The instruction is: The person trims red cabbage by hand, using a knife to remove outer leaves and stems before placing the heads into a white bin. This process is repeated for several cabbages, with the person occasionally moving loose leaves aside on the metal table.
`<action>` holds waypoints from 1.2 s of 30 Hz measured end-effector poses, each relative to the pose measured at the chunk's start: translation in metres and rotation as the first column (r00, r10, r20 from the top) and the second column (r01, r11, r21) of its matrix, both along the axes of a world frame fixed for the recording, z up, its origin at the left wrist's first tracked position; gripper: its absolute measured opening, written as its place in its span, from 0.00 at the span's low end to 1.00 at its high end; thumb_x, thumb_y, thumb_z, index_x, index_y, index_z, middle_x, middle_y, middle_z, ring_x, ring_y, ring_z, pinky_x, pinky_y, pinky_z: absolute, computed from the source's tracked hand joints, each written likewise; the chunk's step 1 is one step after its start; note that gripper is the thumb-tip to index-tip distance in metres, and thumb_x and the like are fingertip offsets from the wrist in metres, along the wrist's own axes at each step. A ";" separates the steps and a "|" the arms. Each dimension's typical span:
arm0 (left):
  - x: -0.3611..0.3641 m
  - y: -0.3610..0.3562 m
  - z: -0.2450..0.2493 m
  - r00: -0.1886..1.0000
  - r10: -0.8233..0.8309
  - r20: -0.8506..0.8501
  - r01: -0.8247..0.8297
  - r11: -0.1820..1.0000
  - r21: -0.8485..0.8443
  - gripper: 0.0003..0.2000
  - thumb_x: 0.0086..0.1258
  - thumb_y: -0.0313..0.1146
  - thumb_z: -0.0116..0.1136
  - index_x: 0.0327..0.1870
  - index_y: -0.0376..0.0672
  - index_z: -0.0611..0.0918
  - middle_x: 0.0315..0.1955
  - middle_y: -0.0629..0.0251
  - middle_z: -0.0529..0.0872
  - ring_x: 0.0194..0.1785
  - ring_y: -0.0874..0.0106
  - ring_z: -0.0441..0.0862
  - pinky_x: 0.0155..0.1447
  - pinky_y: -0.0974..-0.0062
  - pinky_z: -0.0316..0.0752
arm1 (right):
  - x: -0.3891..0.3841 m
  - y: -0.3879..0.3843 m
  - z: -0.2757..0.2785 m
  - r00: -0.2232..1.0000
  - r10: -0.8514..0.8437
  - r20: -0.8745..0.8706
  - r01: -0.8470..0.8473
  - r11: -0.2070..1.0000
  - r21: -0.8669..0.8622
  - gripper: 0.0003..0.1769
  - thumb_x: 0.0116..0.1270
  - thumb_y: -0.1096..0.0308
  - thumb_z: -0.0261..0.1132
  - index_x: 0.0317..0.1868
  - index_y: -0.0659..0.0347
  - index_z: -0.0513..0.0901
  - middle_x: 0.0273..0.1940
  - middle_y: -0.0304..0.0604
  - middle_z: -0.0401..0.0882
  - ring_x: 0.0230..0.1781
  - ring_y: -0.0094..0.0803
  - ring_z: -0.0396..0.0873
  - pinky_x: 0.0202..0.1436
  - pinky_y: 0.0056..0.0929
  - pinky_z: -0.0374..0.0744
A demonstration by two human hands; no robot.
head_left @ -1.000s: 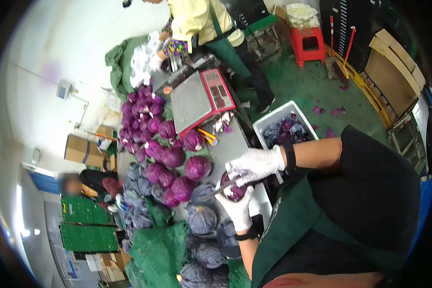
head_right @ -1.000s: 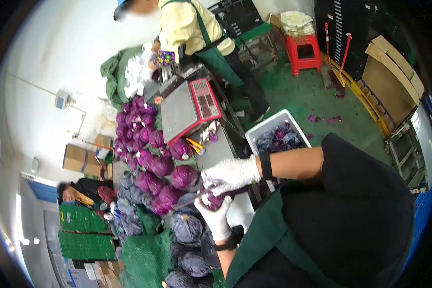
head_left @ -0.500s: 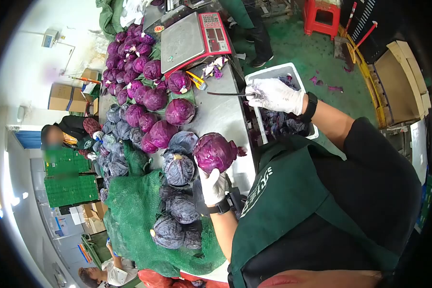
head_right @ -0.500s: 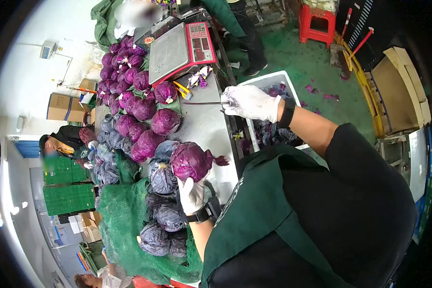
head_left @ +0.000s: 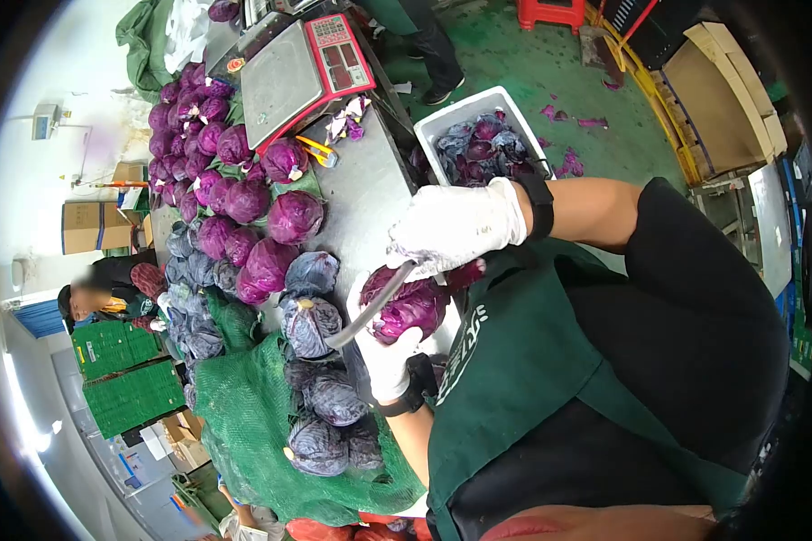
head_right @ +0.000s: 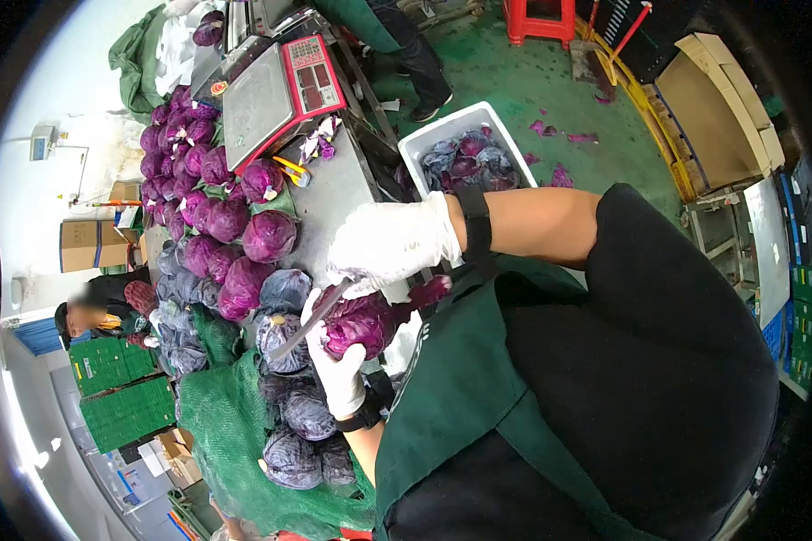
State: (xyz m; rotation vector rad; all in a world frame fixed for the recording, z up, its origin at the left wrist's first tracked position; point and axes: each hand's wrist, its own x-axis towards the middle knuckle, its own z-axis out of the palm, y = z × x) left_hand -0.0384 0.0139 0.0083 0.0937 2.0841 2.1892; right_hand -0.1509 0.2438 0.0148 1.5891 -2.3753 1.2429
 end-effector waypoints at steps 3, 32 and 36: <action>0.006 0.001 0.004 1.000 -0.023 0.016 0.023 1.000 -0.004 0.51 0.45 0.35 0.84 0.71 0.33 0.63 0.60 0.51 0.75 0.63 0.61 0.76 0.67 0.62 0.73 | 0.004 -0.006 -0.018 0.990 -0.062 -0.129 0.059 0.998 -0.025 0.23 0.69 0.49 0.63 0.40 0.65 0.80 0.30 0.52 0.79 0.31 0.52 0.80 0.35 0.42 0.77; 0.030 -0.012 -0.025 0.962 0.270 0.043 -0.268 0.896 0.354 0.57 0.46 0.48 0.81 0.76 0.41 0.57 0.71 0.51 0.64 0.72 0.56 0.66 0.73 0.53 0.66 | -0.008 0.005 0.000 0.724 0.230 0.650 -0.024 0.951 -0.309 0.20 0.60 0.66 0.76 0.49 0.62 0.80 0.39 0.33 0.77 0.39 0.18 0.74 0.44 0.21 0.77; 0.024 -0.005 -0.023 0.965 0.248 0.086 -0.261 0.886 0.383 0.54 0.52 0.50 0.78 0.77 0.41 0.56 0.70 0.54 0.67 0.70 0.55 0.69 0.74 0.53 0.65 | 0.019 -0.030 0.015 0.897 0.310 0.316 -0.169 0.899 -0.404 0.20 0.61 0.66 0.74 0.51 0.63 0.78 0.41 0.42 0.82 0.37 0.33 0.82 0.44 0.31 0.81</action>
